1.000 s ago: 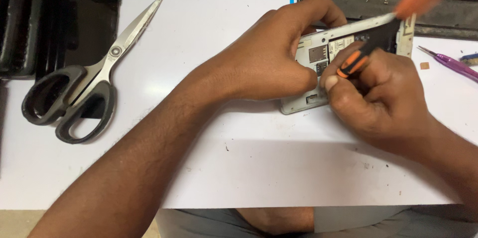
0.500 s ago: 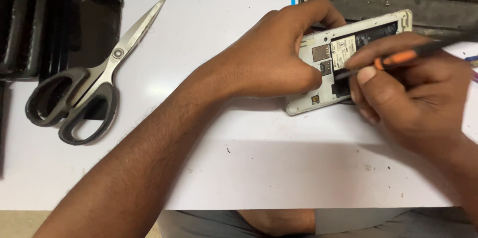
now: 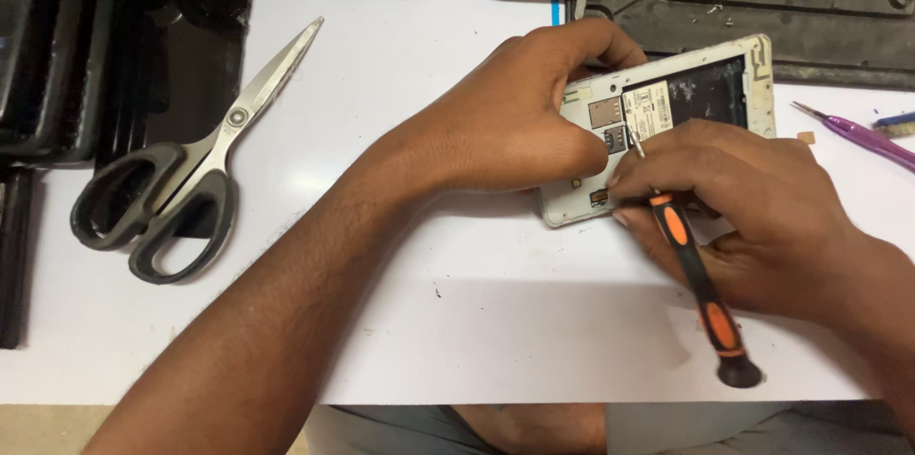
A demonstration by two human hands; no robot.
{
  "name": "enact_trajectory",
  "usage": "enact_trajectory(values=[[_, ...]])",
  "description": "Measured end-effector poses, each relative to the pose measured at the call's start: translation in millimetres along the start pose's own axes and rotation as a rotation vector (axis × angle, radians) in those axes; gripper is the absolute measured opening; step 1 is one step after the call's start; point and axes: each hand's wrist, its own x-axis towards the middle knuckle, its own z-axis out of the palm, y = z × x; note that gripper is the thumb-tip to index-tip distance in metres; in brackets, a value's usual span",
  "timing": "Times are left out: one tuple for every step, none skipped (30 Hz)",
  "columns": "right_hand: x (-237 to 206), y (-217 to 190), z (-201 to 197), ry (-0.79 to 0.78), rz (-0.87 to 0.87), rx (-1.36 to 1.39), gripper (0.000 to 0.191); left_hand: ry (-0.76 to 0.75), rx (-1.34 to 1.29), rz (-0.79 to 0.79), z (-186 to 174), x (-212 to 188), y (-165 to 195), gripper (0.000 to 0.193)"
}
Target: The person uses a screwdriver to pry open the back cover of a smartphone on a workbench, removes the battery, and works around the phone's edges and internal frame, repeatedly prying and repositioning the device while handling the battery and cover.
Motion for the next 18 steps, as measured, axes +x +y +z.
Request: enact_trajectory(values=[[-0.6,0.7,0.3,0.003,-0.005,0.022,0.031,-0.003,0.006,-0.017,0.0,0.1,0.0,0.058],[-2.1,0.4,0.8,0.000,0.041,0.026,0.030,-0.007,0.013,-0.034,0.3,0.5,0.3,0.059],[-3.5,0.3,1.0,-0.002,0.087,0.030,0.029,-0.010,0.019,-0.050,0.4,1.0,0.7,0.061],[-4.6,0.6,0.4,-0.004,0.133,0.035,0.029,-0.012,0.014,-0.070,0.6,0.9,1.2,0.061],[-5.2,1.6,-1.3,-0.034,0.168,0.041,0.028,-0.014,0.010,-0.090,0.9,1.0,1.9,0.061],[-5.2,3.1,-4.1,-0.064,0.204,0.046,0.027,-0.017,0.005,-0.110,0.9,1.2,2.6,0.062],[-5.0,4.6,-6.7,-0.093,0.238,0.051,0.026,-0.015,0.006,-0.093,0.6,1.2,3.2,0.061],[-4.5,6.0,-9.6,-0.090,0.167,0.092,0.026,-0.012,0.008,-0.076,-0.3,0.9,3.7,0.060],[-3.9,7.3,-12.1,-0.088,0.095,0.134,0.026,-0.010,0.009,-0.060,-1.0,0.8,4.1,0.059],[-3.7,7.3,-12.8,-0.087,0.025,0.177,0.027,-0.012,0.000,-0.075,-1.2,0.3,4.5,0.059],[-3.4,7.1,-12.0,-0.059,0.057,0.154,0.027,-0.014,-0.008,-0.087,-1.4,-0.1,4.8,0.058],[-3.0,6.2,-9.1,-0.032,0.090,0.131,0.029,-0.016,-0.018,-0.101,-1.2,-0.2,5.1,0.058],[-2.8,5.0,-5.7,-0.007,0.123,0.110,0.031,-0.017,-0.013,-0.107,-1.2,-0.1,5.2,0.058],[-2.6,3.7,-2.2,0.011,0.090,0.110,0.031,-0.018,-0.008,-0.112,-1.4,0.3,5.3,0.058],[-2.7,2.1,1.5,0.029,0.058,0.108,0.031,-0.020,-0.004,-0.116,-1.4,0.9,5.3,0.058],[-2.8,0.8,3.8,0.045,0.025,0.106,0.031,-0.018,-0.007,-0.098,-1.2,1.5,5.3,0.058],[-2.6,0.2,5.5,0.047,-0.002,0.080,0.028,-0.016,-0.008,-0.081,-1.2,1.9,5.1,0.058],[-2.1,-0.2,7.6,0.050,-0.029,0.055,0.026,-0.013,-0.009,-0.065,-1.1,1.9,4.9,0.058]])
